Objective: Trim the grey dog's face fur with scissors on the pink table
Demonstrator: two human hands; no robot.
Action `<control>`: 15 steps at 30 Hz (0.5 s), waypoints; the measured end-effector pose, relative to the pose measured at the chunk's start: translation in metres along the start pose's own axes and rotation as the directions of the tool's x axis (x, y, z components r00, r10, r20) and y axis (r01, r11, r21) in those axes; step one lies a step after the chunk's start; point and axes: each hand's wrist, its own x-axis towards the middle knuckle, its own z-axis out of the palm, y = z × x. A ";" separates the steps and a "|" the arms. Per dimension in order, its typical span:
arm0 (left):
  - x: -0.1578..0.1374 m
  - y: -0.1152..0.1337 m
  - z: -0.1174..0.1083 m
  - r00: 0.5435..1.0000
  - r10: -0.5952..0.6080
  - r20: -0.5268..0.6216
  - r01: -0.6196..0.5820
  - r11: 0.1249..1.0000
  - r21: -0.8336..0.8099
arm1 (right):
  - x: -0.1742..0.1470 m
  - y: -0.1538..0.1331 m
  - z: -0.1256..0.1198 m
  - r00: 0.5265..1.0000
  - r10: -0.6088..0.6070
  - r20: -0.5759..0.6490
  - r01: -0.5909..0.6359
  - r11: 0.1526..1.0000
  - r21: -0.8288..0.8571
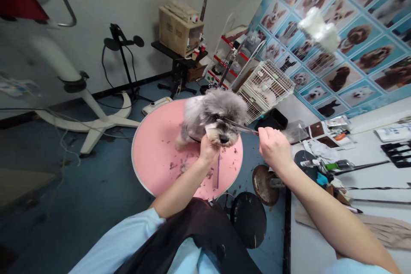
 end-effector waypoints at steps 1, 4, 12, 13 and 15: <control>0.001 -0.002 0.000 1.000 0.000 -0.005 0.000 1.000 0.001 | 0.003 0.000 -0.003 1.000 -0.003 0.016 0.003 1.000 -0.012; 0.003 -0.007 -0.002 1.000 0.013 -0.017 -0.013 1.000 -0.009 | 0.011 0.002 -0.010 0.999 -0.022 0.044 0.024 0.998 -0.056; 0.006 -0.013 -0.002 0.998 0.021 -0.057 -0.022 0.999 -0.028 | 0.013 0.005 -0.012 0.997 -0.005 0.073 0.007 1.000 -0.028; 0.006 -0.013 -0.002 0.998 0.019 -0.056 -0.021 0.999 -0.027 | 0.013 0.005 -0.012 0.997 0.005 0.081 -0.003 1.000 -0.023; 0.006 -0.013 -0.002 0.998 0.015 -0.059 -0.017 0.999 -0.031 | 0.013 0.004 -0.011 0.996 0.013 0.091 -0.011 1.000 -0.023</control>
